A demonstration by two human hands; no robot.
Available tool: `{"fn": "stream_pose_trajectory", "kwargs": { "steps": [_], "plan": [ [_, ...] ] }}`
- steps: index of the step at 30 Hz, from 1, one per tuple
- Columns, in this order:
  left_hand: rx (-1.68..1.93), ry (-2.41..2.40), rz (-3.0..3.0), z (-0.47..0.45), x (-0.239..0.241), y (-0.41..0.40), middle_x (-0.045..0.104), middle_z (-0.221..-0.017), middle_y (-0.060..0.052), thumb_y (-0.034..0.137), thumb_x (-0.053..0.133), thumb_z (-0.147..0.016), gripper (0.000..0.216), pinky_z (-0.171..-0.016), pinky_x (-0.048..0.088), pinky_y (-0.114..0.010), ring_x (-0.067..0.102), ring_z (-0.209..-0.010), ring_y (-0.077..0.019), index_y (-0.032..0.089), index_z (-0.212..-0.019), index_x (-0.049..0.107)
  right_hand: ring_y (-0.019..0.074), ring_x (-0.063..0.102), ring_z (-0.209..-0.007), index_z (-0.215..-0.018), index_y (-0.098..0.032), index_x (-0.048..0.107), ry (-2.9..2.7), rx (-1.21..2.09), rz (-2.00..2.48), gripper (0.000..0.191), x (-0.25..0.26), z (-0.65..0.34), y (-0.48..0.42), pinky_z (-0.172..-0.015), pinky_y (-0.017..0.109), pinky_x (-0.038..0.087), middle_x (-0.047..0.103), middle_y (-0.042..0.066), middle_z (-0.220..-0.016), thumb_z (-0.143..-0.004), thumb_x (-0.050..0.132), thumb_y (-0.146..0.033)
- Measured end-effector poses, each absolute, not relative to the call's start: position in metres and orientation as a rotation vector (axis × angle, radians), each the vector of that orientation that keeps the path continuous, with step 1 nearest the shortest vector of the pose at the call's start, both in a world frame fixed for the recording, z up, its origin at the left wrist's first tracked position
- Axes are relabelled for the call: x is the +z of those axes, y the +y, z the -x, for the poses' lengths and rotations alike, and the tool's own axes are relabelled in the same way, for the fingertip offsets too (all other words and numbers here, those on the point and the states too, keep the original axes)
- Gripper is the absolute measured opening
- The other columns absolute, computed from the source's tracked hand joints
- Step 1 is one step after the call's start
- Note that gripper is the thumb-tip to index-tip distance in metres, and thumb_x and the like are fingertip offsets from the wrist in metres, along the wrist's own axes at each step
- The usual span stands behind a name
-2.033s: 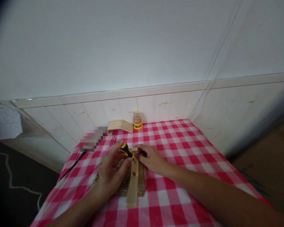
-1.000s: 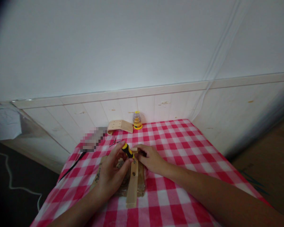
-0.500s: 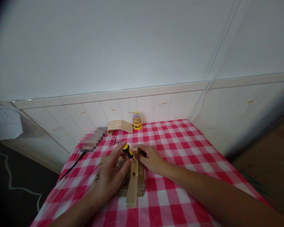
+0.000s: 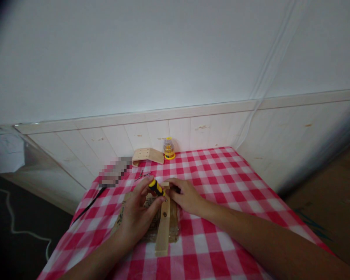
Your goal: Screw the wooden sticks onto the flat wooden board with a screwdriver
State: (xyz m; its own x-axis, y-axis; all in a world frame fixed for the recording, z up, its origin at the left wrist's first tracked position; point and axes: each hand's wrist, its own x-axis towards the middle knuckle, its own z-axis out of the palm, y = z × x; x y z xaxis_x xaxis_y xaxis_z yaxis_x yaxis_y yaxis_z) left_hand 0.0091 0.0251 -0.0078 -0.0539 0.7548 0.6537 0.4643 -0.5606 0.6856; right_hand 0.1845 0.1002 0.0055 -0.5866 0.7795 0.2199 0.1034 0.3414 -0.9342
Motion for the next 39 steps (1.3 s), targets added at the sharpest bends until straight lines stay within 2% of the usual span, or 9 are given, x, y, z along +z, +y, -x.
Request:
{"fn": "stream_pose_trajectory", "kwargs": {
  "steps": [5, 14, 22, 28, 39],
  "plan": [
    [1.599, 1.310, -1.959, -0.009, -0.008, 0.024, 0.070, -0.123, -0.007, 0.022, 0.067, -0.095, 0.053, -0.093, 0.059, -0.036, 0.071, -0.109, -0.0211, 0.030, -0.144, 0.049, 0.0240, 0.071, -0.090, -0.101, -0.018, 0.072, -1.923, 1.270, 0.771, 0.019, 0.005, -0.185, 0.100, -0.083, 0.036, 0.054, 0.076, 0.007, -0.095, -0.091, 0.062, -0.031],
    [1.561, 1.308, -1.995, -0.008, -0.003, 0.022, 0.069, -0.130, -0.007, 0.021, 0.065, -0.097, 0.054, -0.099, 0.057, -0.039, 0.070, -0.114, -0.0210, 0.034, -0.146, 0.049, 0.0223, 0.070, -0.088, -0.102, -0.019, 0.073, -1.940, 1.246, 0.797, 0.017, 0.006, -0.184, 0.100, -0.081, 0.034, 0.054, 0.077, 0.005, -0.094, -0.092, 0.062, -0.027],
    [1.543, 1.280, -1.931, -0.008, -0.007, 0.024, 0.068, -0.134, -0.010, 0.022, 0.064, -0.097, 0.053, -0.100, 0.058, -0.040, 0.069, -0.117, -0.0227, 0.030, -0.147, 0.051, 0.0230, 0.070, -0.088, -0.101, -0.018, 0.073, -1.938, 1.257, 0.778, 0.018, 0.006, -0.185, 0.100, -0.081, 0.035, 0.054, 0.077, 0.006, -0.094, -0.092, 0.062, -0.029],
    [1.548, 1.283, -1.983, -0.008, -0.001, 0.022, 0.070, -0.129, -0.009, 0.021, 0.064, -0.097, 0.054, -0.096, 0.059, -0.039, 0.071, -0.112, -0.0219, 0.030, -0.148, 0.050, 0.0231, 0.070, -0.090, -0.102, -0.019, 0.074, -1.930, 1.263, 0.758, 0.018, 0.007, -0.185, 0.099, -0.081, 0.034, 0.054, 0.078, 0.006, -0.096, -0.093, 0.062, -0.030],
    [1.522, 1.253, -1.976, -0.008, -0.001, 0.021, 0.067, -0.139, -0.009, 0.020, 0.060, -0.099, 0.059, -0.102, 0.058, -0.040, 0.068, -0.123, -0.0230, 0.033, -0.154, 0.043, 0.0227, 0.071, -0.087, -0.102, -0.019, 0.074, -1.941, 1.258, 0.760, 0.020, 0.007, -0.185, 0.099, -0.081, 0.034, 0.055, 0.078, 0.006, -0.094, -0.094, 0.062, -0.032]
  ]
}}
